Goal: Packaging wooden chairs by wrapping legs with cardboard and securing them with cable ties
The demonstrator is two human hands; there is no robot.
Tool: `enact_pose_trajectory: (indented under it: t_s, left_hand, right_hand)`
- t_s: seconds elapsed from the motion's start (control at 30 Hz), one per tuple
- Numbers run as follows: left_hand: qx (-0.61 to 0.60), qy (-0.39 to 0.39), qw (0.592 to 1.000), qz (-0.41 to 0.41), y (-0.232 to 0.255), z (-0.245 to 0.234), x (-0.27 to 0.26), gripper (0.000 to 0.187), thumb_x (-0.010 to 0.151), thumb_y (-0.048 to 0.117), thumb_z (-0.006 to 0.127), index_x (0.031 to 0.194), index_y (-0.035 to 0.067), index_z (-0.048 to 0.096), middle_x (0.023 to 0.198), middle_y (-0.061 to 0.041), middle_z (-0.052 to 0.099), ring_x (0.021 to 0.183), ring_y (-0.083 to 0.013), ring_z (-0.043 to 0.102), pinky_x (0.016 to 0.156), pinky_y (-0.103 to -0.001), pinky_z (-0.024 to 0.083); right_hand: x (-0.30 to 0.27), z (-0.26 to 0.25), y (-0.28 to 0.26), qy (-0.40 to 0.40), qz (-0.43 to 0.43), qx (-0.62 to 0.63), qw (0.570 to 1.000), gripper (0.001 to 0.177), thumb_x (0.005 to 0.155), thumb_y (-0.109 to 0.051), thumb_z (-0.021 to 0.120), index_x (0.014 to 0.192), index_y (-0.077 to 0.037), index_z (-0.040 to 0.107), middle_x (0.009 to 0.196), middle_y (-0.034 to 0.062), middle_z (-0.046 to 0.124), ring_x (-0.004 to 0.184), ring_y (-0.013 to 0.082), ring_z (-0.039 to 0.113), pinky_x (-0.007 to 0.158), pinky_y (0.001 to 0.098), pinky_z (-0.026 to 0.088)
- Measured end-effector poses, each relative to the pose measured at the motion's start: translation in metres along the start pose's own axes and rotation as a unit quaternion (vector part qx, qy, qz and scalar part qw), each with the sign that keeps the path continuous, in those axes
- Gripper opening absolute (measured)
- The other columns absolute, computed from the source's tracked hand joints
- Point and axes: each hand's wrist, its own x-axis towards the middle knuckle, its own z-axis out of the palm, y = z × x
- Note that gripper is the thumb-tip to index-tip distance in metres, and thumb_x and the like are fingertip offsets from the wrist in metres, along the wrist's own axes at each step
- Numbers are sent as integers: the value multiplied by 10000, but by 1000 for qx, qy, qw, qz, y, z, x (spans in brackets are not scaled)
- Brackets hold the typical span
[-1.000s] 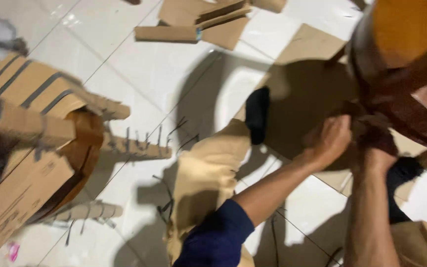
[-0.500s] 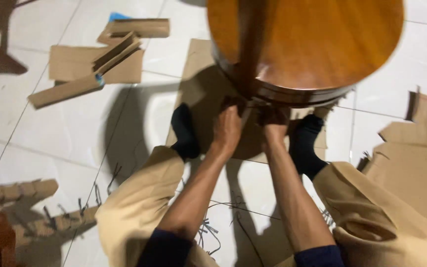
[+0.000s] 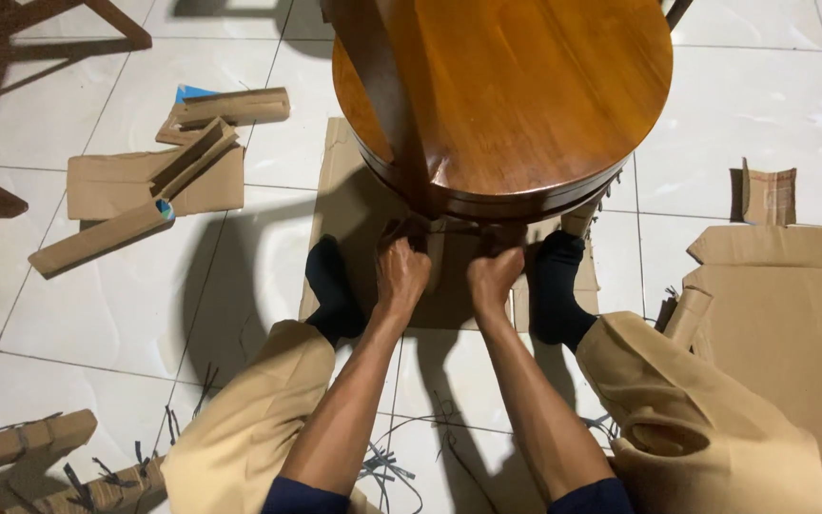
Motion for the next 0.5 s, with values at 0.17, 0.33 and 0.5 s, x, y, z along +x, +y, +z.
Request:
enact_pose_trajectory:
  t_s: [0.17,0.33,0.5]
  left_hand:
    - [-38,-66,995,-71,-16,7,-9,257,742,73,514,810,-95,696,707,-294,672,732,-453,699,592,-559,499]
    - [-17,-73,994,-82,-27,22,-1,295,721,123,520,807,-74,723,729,-259,709,784,-422,729,610,-497,556]
    - [-5,-72,992,-102,-32,29,-4,303,738,164,534,796,-74,712,752,-275,712,812,-450,730,628,-532,535]
  right_hand:
    - [-50,-41,-134,-180,-199,-329,905,279,720,-225,701,614,31,728,570,265,647,625,478,695,574,524,521]
    - [-36,-25,-78,-196,-145,-212,946,245,708,-126,654,589,82,704,592,304,636,689,532,676,542,548,521]
    - [-55,-43,-153,-226,-37,-167,959,351,722,-164,569,742,144,736,834,301,730,936,533,673,770,659,462]
